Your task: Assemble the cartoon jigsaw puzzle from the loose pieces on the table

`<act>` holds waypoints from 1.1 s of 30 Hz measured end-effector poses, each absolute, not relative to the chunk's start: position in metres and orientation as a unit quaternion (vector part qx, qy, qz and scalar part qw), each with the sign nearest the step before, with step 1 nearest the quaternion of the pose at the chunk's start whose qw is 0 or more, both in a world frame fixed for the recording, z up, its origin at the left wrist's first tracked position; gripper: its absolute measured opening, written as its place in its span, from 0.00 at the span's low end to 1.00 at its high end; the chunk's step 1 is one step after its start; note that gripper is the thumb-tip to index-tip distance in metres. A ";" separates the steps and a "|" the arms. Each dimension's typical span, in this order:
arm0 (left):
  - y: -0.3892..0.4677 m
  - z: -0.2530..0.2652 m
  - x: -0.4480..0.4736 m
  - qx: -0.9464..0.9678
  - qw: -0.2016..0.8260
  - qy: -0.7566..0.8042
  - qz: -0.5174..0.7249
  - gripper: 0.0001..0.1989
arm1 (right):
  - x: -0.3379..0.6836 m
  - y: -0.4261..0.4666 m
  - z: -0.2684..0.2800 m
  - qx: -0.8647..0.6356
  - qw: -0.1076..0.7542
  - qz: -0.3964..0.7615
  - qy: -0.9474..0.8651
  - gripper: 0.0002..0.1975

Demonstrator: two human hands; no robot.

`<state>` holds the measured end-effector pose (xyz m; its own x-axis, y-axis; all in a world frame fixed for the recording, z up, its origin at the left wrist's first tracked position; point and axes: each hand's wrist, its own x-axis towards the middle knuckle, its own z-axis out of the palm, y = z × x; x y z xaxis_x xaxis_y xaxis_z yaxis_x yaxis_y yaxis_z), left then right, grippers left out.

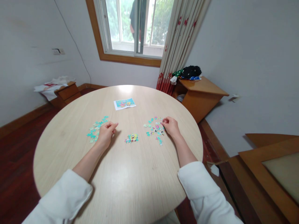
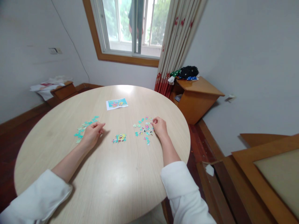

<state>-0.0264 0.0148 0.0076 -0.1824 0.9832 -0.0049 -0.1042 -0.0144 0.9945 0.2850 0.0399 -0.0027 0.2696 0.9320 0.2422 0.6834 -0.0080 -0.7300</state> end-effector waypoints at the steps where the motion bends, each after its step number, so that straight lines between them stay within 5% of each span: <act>1: 0.015 0.007 -0.027 0.427 0.476 0.515 0.571 0.16 | 0.285 0.040 -0.003 -0.692 0.393 0.155 -0.586 0.03; 33: 0.015 0.007 -0.026 0.426 0.471 0.515 0.576 0.16 | 0.285 0.040 -0.005 -0.688 0.370 0.102 -0.616 0.07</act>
<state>-0.0264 0.0154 0.0072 -0.1937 0.9811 0.0053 -0.1036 -0.0258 0.9943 0.2847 0.0398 -0.0053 0.2206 0.9232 0.3146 0.7719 0.0319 -0.6350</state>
